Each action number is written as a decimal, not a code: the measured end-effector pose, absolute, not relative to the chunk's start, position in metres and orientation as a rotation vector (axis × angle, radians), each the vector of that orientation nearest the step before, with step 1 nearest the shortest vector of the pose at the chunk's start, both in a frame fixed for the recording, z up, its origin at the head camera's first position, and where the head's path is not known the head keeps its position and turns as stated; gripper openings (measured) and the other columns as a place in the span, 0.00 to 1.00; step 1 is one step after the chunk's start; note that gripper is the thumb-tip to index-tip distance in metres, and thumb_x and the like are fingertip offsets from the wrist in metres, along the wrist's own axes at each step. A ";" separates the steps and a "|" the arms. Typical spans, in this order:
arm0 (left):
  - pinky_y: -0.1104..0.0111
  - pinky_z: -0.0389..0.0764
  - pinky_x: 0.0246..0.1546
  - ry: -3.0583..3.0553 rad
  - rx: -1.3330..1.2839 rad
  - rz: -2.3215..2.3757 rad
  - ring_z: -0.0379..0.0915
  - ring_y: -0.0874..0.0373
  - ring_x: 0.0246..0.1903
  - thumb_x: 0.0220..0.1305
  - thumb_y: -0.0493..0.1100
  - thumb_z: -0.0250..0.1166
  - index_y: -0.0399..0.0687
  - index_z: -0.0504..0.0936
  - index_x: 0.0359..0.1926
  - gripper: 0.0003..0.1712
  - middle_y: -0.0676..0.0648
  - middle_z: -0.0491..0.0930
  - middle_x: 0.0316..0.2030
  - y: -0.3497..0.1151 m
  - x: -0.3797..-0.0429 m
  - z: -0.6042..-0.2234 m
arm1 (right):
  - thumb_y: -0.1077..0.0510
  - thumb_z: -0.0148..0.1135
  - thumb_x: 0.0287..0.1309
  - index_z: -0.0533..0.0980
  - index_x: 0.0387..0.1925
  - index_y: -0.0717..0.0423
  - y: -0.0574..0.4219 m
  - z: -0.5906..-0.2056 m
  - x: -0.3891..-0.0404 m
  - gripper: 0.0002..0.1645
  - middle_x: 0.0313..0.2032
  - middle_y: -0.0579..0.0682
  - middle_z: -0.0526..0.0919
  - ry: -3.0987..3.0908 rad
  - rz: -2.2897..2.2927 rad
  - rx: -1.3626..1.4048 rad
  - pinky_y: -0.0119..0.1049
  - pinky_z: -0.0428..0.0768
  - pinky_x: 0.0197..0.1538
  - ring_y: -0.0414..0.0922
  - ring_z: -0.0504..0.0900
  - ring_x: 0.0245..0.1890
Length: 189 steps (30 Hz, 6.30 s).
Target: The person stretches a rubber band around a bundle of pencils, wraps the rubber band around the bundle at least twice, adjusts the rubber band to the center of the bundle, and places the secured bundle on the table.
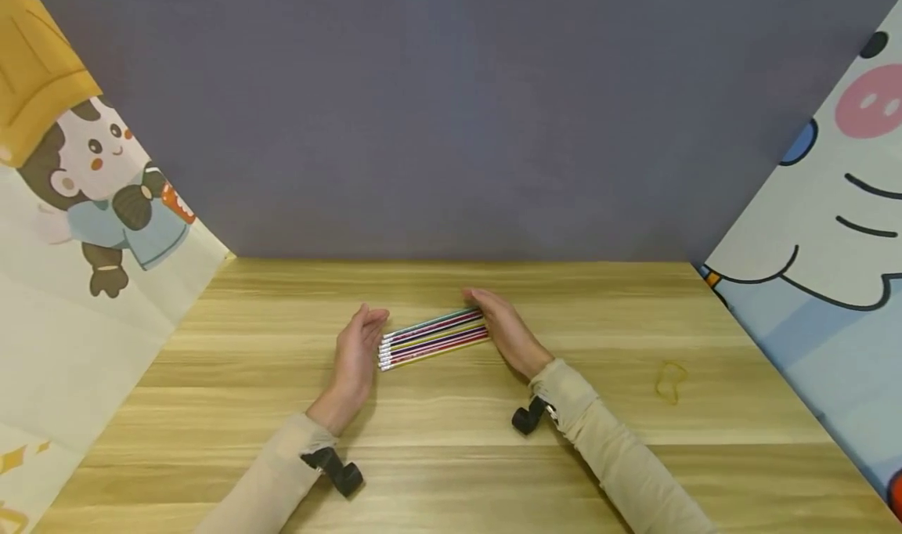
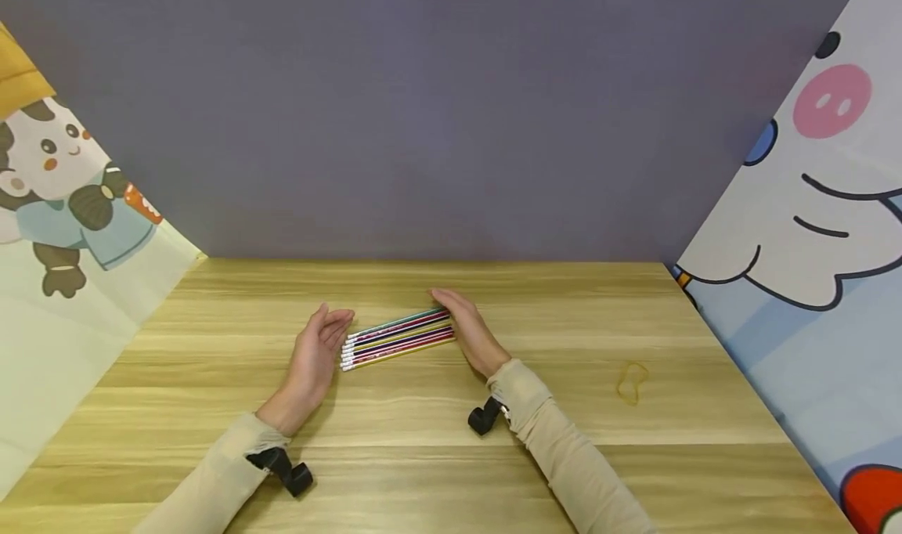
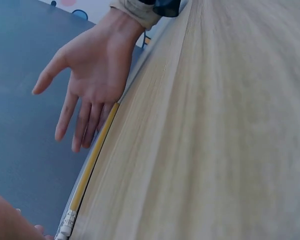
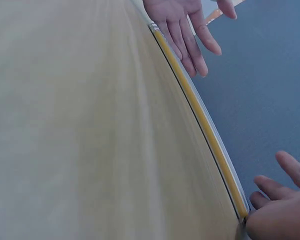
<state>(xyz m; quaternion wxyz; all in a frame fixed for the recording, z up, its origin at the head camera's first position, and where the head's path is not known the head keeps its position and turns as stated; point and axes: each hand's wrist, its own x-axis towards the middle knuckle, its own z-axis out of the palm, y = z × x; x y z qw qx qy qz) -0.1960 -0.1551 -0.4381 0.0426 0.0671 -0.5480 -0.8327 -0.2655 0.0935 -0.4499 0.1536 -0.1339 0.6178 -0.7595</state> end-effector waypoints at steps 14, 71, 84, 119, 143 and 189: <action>0.63 0.61 0.73 -1.641 0.318 -2.456 0.65 0.45 0.66 0.79 0.52 0.47 0.29 0.72 0.53 0.26 0.38 0.75 0.56 -0.155 -0.193 -0.440 | 0.44 0.54 0.72 0.61 0.70 0.64 0.103 -0.435 -0.263 0.37 0.70 0.62 0.64 1.903 -1.942 -0.341 0.49 0.53 0.78 0.55 0.61 0.72; 0.32 0.58 0.66 -2.782 -0.607 -0.950 0.50 0.34 0.72 0.62 0.57 0.70 0.43 0.69 0.69 0.41 0.34 0.55 0.74 -0.170 -0.181 -0.405 | 0.44 0.67 0.63 0.57 0.76 0.47 0.113 -0.412 -0.221 0.46 0.75 0.57 0.55 2.627 -0.861 -1.086 0.64 0.49 0.75 0.58 0.51 0.75; 0.45 0.67 0.68 -2.884 -0.871 -0.556 0.59 0.38 0.70 0.64 0.59 0.68 0.40 0.65 0.72 0.44 0.34 0.63 0.70 -0.159 -0.174 -0.409 | 0.41 0.60 0.68 0.51 0.78 0.48 0.113 -0.410 -0.219 0.46 0.75 0.64 0.52 2.709 -0.437 -1.197 0.68 0.43 0.74 0.63 0.48 0.75; 0.69 0.77 0.34 -2.875 -0.966 -0.605 0.68 0.60 0.34 0.61 0.39 0.72 0.42 0.81 0.43 0.12 0.51 0.76 0.35 -0.143 -0.184 -0.425 | 0.50 0.70 0.61 0.73 0.39 0.50 0.096 -0.420 -0.227 0.14 0.35 0.44 0.72 2.677 -0.589 -1.064 0.39 0.66 0.42 0.43 0.66 0.37; 0.74 0.74 0.24 -3.085 -1.002 -0.774 0.67 0.63 0.25 0.68 0.35 0.64 0.41 0.77 0.37 0.03 0.52 0.74 0.29 -0.136 -0.175 -0.417 | 0.56 0.66 0.65 0.73 0.29 0.52 0.093 -0.413 -0.225 0.11 0.24 0.40 0.69 2.542 -0.531 -1.237 0.26 0.67 0.28 0.35 0.65 0.25; 0.79 0.57 0.06 -1.983 -1.253 -3.165 0.56 0.72 0.12 0.83 0.47 0.38 0.48 0.62 0.42 0.11 0.57 0.59 0.22 -0.097 -0.148 -0.401 | 0.36 0.25 0.78 0.62 0.74 0.52 0.128 -0.328 -0.222 0.38 0.71 0.51 0.66 2.059 -1.555 -1.010 0.49 0.59 0.76 0.46 0.63 0.72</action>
